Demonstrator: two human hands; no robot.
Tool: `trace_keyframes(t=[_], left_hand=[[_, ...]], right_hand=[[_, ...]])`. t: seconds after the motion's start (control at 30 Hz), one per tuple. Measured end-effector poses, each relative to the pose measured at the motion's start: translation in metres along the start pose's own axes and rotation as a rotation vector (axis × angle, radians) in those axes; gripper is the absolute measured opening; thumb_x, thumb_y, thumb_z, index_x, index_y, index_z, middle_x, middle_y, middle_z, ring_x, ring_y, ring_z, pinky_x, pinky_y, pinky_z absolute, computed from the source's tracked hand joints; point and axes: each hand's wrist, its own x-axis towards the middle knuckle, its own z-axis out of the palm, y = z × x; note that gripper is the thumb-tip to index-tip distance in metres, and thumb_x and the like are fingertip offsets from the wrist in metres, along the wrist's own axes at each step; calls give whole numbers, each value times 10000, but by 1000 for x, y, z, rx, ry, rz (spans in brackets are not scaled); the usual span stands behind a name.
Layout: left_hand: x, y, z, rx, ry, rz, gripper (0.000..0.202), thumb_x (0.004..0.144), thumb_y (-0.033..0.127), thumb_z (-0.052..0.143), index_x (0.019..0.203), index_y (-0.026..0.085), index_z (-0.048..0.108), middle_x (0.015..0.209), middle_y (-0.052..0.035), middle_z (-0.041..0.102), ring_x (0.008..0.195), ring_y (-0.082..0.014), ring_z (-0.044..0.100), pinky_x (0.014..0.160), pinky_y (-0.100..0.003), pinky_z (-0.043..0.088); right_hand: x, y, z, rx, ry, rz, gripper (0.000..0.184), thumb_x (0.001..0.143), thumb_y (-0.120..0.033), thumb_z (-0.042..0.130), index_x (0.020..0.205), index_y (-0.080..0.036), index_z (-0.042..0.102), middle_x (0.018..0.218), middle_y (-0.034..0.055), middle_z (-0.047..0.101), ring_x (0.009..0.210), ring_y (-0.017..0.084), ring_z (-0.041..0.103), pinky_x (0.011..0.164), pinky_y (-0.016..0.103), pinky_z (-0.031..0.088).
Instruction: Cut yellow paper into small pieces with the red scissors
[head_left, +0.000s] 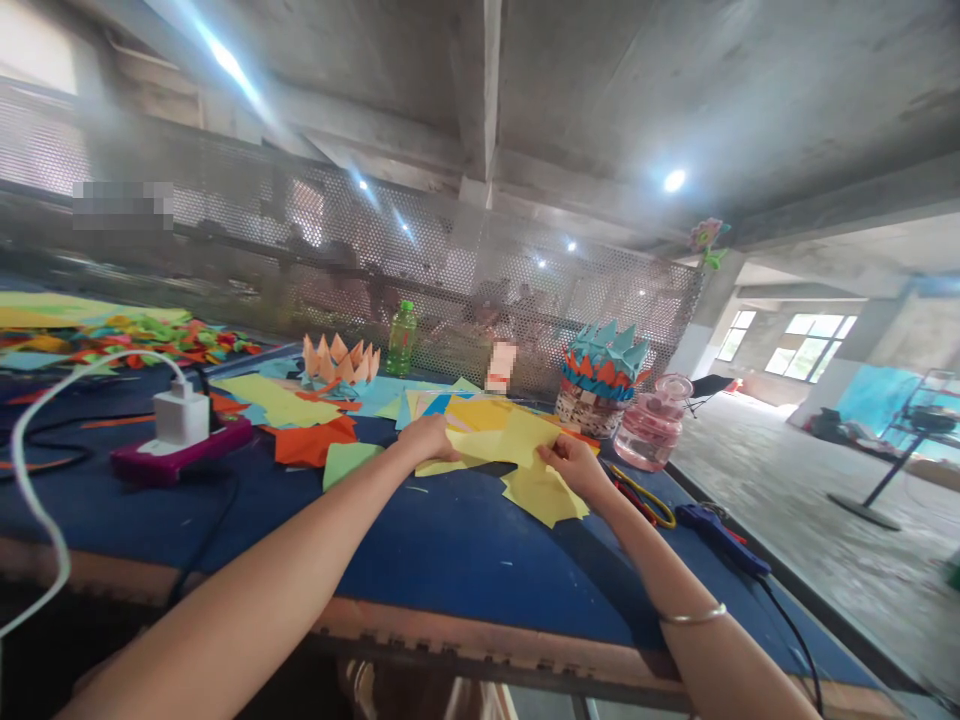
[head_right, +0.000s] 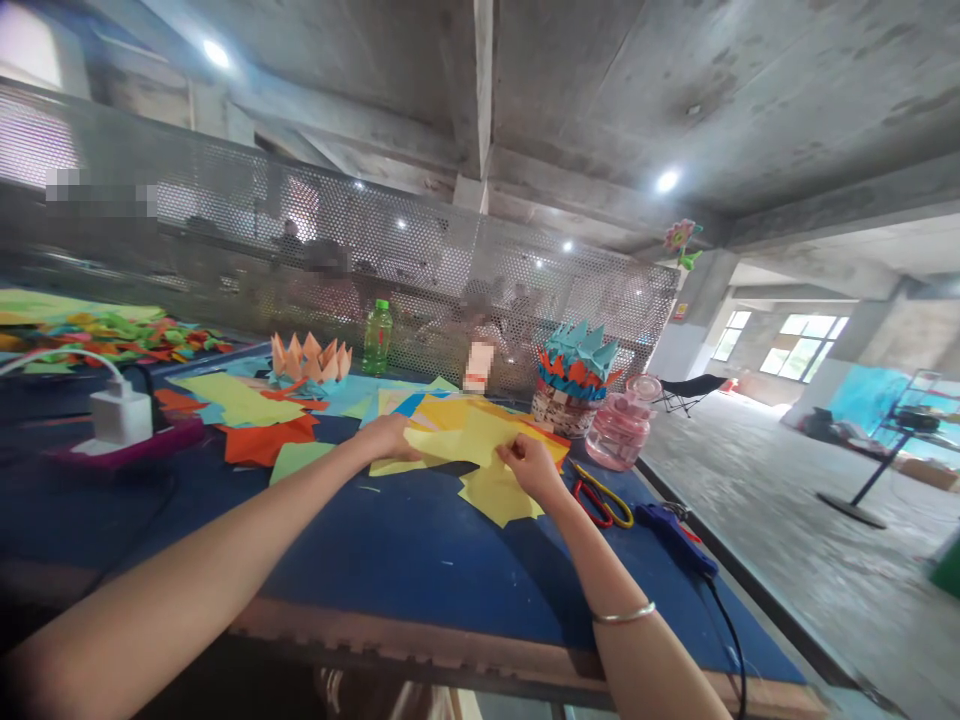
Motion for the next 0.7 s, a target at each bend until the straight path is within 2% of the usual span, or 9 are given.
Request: trace_keyframes(t=[0.07, 0.2, 0.27, 0.37, 0.43, 0.5, 0.57, 0.7], left_hand=[[0, 2, 0, -70, 68, 29, 374, 510, 216, 765, 880, 210, 721, 807, -89, 711, 903, -299, 644, 830, -337, 439], [0, 12, -1, -71, 197, 129, 252, 710, 221, 610, 919, 193, 747, 934, -129, 726, 950, -310, 642, 834, -347, 446], [-2, 17, 0, -75, 185, 197, 273, 765, 204, 543, 944, 202, 749, 961, -115, 730, 958, -296, 644, 835, -344, 451], [-7, 25, 3, -61, 156, 302, 316, 787, 153, 490, 962, 215, 746, 997, -84, 730, 982, -265, 642, 858, -330, 449], [-12, 30, 7, -61, 135, 399, 336, 783, 124, 470, 958, 204, 745, 995, -81, 730, 979, -256, 642, 858, -327, 449], [-19, 36, 11, -102, 99, 513, 356, 765, 94, 454, 949, 194, 742, 956, -77, 733, 943, -244, 651, 831, -316, 455], [-25, 42, 14, -167, 73, 588, 359, 754, 83, 449, 934, 190, 740, 919, -69, 735, 903, -233, 659, 807, -307, 459], [-30, 50, 16, -350, 71, 564, 261, 793, 180, 504, 919, 197, 732, 976, -69, 733, 945, -229, 657, 877, -317, 451]], right_hand=[[-1, -1, 0, -7, 22, 4, 337, 756, -528, 535, 647, -209, 516, 583, 1, 523, 594, 164, 492, 534, 274, 384], [-1, -6, -3, -42, 116, -18, 357, 787, -526, 486, 607, -218, 462, 603, 8, 503, 614, 170, 488, 568, 290, 402], [-2, -11, -6, -66, 160, -57, 357, 800, -515, 485, 603, -217, 477, 666, 33, 533, 670, 189, 514, 582, 297, 420], [-7, -23, -10, -153, 213, -209, 259, 816, -417, 524, 699, -205, 614, 948, 98, 604, 863, 235, 546, 710, 357, 459], [-12, -34, -11, -269, 236, -320, 164, 810, -331, 571, 765, -220, 683, 1135, 100, 590, 1001, 267, 519, 860, 437, 416], [-17, -44, -9, -388, 219, -373, 118, 799, -289, 613, 751, -239, 709, 1243, 70, 574, 1114, 299, 466, 930, 484, 348], [-20, -51, -6, -455, 162, -400, 96, 791, -264, 638, 729, -249, 710, 1237, 45, 604, 1169, 305, 441, 951, 490, 304], [-19, -50, -1, -456, 116, -358, 87, 795, -245, 636, 722, -243, 685, 935, 37, 704, 1055, 256, 539, 977, 458, 267]])
